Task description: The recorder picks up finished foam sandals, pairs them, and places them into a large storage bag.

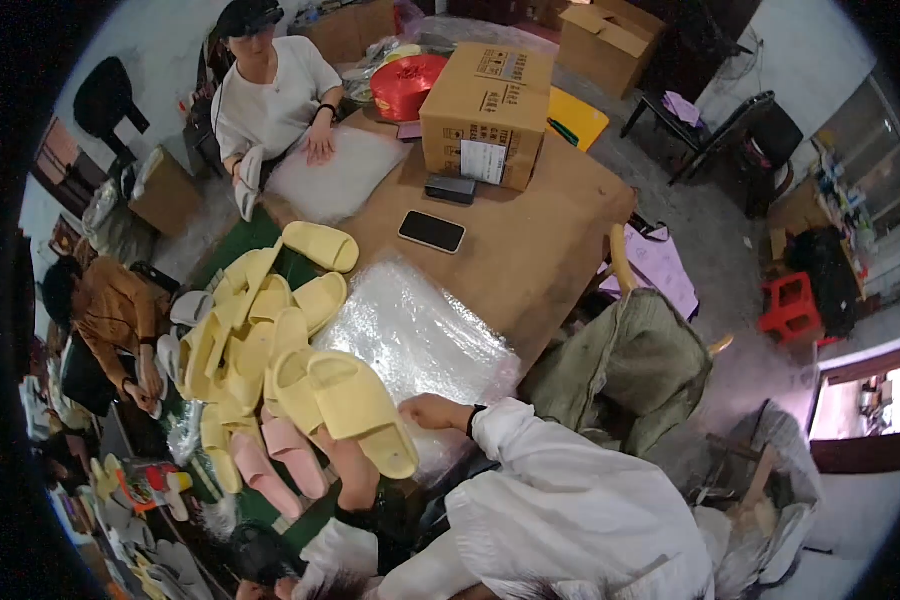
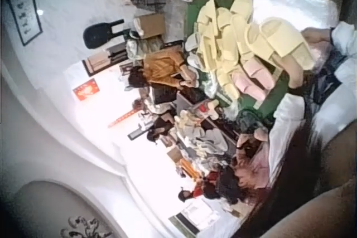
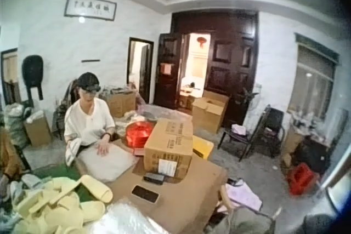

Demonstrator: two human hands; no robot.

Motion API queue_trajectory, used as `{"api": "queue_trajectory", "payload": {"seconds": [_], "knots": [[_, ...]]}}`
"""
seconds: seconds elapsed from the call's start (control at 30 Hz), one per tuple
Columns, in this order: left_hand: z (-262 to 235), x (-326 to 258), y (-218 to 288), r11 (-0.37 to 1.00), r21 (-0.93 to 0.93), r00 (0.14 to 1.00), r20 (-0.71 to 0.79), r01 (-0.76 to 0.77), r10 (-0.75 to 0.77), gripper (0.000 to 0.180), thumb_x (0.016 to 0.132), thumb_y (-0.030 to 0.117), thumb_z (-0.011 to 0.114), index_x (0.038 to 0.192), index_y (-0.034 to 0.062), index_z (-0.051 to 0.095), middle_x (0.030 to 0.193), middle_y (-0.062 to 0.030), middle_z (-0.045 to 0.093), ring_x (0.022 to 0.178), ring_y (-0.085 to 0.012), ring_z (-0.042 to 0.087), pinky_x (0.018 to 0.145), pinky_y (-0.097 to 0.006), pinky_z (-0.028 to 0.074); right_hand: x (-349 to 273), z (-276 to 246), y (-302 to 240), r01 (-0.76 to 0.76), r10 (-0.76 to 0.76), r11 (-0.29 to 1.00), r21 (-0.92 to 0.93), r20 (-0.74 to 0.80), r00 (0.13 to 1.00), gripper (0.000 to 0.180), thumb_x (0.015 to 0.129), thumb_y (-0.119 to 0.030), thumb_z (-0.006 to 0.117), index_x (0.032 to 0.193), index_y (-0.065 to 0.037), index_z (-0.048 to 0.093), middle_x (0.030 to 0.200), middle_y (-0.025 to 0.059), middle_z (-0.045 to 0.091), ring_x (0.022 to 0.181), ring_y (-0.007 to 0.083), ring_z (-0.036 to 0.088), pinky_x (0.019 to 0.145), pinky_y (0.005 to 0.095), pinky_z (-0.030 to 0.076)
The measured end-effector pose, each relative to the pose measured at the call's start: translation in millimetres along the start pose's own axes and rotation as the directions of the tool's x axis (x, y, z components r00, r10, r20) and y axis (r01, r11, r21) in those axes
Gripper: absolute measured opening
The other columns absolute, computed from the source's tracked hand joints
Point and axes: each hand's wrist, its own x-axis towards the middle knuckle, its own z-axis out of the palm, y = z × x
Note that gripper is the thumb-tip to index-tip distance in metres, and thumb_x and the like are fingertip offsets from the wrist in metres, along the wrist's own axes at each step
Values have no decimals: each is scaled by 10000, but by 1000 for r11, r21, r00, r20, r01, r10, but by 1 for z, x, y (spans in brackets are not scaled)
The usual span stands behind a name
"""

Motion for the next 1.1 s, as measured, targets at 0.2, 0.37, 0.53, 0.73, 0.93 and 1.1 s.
{"api": "queue_trajectory", "payload": {"seconds": [0.2,0.37,0.53,0.73,0.93,1.1], "knots": [[-1,81,-117,226,969,994,106,-104,2,665,730,242,689,1235,-19,344,1171,-198,457,1114,-320,433,920,-391,366,-23,-103,41,-187,92,982,-21,-816,571,349,766,-118,538,1094,-2,509,1055,216,525,979,381,494,847,424,405],[16,50,-131,9,990,974,139,-140,-181,842,710,277,681,1352,8,207,1423,-246,131,1309,-407,150,976,-586,199,16,-189,48,-399,96,889,-225,-760,643,527,748,-224,619,1187,19,457,1194,212,450,1067,360,433,912,433,357],[10,50,-146,93,992,980,103,-89,-171,847,748,261,634,1379,18,125,1429,-251,106,1325,-413,109,971,-595,213,95,-243,69,-458,-179,547,-701,-632,754,761,708,-320,689,1311,-13,340,1342,156,347,1212,324,360,992,451,304],[12,50,-140,162,978,951,173,-134,-256,871,730,211,640,1392,40,101,1438,-261,40,1332,-424,60,996,-613,164,156,-290,93,-602,182,651,-462,-675,715,965,592,-403,767,1328,-2,287,1344,168,346,1244,358,318,999,490,287],[12,51,-138,118,989,947,124,-93,-295,915,705,209,658,1388,-1,86,1428,-290,3,1317,-468,31,1006,-619,128,161,-299,86,-550,199,695,-464,-610,767,890,563,-388,779,1269,-27,374,1260,188,414,1166,360,399,959,480,336],[21,55,-140,105,993,942,89,-57,-324,936,695,232,668,1384,-17,84,1423,-301,-7,1314,-477,12,1012,-622,103,157,-305,83,-517,131,580,-630,-555,822,800,535,-368,789,1145,29,458,1164,187,467,1114,357,428,939,400,383]]}}
